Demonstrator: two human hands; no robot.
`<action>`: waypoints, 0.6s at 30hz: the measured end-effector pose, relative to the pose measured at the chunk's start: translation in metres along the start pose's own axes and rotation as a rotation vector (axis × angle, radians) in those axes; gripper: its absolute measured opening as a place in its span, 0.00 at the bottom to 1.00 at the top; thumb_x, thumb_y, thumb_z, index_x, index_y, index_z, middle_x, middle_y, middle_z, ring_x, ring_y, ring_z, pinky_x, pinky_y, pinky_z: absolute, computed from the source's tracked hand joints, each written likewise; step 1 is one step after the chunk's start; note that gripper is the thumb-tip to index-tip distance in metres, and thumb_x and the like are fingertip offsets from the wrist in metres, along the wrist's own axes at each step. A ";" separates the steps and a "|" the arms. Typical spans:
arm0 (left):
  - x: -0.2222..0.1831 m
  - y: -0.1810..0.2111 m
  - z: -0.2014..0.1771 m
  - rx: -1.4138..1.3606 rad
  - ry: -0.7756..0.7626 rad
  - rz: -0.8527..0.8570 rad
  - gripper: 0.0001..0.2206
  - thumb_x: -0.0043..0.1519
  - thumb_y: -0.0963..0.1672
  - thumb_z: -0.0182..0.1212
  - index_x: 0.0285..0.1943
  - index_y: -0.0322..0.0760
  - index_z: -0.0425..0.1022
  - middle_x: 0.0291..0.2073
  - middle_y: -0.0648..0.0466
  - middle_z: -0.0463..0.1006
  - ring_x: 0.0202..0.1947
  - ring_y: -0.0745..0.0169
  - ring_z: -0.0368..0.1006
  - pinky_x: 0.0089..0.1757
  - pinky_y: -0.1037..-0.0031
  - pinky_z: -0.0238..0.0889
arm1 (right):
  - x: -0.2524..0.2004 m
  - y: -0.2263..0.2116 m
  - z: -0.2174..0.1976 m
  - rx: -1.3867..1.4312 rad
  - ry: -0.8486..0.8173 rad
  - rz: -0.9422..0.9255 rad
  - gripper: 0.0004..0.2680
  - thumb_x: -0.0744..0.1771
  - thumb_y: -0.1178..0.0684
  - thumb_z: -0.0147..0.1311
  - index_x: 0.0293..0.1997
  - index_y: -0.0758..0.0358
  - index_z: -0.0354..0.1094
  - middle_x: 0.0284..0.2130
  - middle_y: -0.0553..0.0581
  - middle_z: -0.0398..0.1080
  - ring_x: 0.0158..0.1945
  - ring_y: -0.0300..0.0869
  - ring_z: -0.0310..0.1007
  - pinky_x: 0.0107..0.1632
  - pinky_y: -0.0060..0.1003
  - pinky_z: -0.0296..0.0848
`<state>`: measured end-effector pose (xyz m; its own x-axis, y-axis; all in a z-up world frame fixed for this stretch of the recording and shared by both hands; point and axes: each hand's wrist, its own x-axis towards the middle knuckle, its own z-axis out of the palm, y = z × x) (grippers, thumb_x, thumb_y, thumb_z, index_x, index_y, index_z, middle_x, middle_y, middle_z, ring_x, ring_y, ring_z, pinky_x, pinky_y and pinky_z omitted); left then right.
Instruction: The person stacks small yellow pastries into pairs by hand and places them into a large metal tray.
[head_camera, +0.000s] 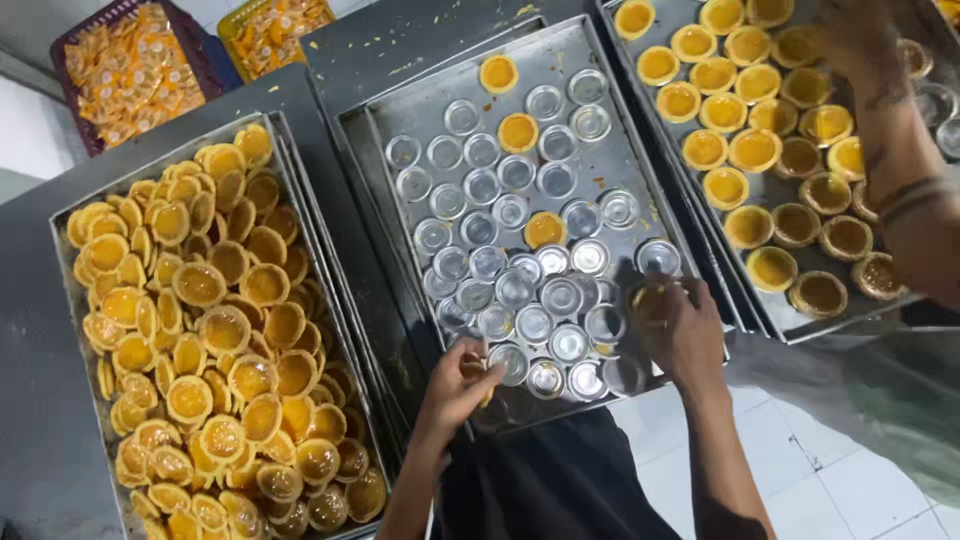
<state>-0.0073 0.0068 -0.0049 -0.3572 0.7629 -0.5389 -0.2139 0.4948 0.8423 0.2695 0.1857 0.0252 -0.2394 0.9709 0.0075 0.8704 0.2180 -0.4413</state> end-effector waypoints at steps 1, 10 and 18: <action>0.014 -0.013 -0.002 0.005 -0.036 0.023 0.15 0.57 0.40 0.76 0.48 0.30 0.75 0.30 0.50 0.73 0.29 0.60 0.77 0.29 0.74 0.73 | 0.003 -0.008 -0.015 0.075 -0.043 -0.003 0.20 0.64 0.52 0.61 0.65 0.57 0.70 0.45 0.64 0.71 0.48 0.62 0.77 0.46 0.53 0.79; 0.136 0.099 0.076 0.846 -0.023 0.305 0.13 0.56 0.52 0.60 0.44 0.47 0.71 0.41 0.45 0.80 0.48 0.30 0.78 0.47 0.44 0.71 | 0.013 0.046 0.033 -0.313 -0.326 -0.108 0.26 0.64 0.66 0.57 0.71 0.51 0.65 0.66 0.64 0.65 0.67 0.57 0.70 0.67 0.46 0.75; 0.181 0.099 0.116 1.295 0.059 0.397 0.38 0.55 0.63 0.58 0.67 0.39 0.62 0.41 0.36 0.82 0.43 0.30 0.83 0.43 0.43 0.76 | 0.009 0.031 -0.016 0.556 -0.303 0.294 0.29 0.55 0.44 0.79 0.61 0.56 0.73 0.43 0.65 0.81 0.52 0.61 0.82 0.55 0.56 0.77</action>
<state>0.0121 0.2423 -0.0204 -0.2398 0.9418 -0.2357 0.9019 0.3059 0.3048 0.3009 0.2030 0.0259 -0.2080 0.8937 -0.3977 0.5878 -0.2107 -0.7810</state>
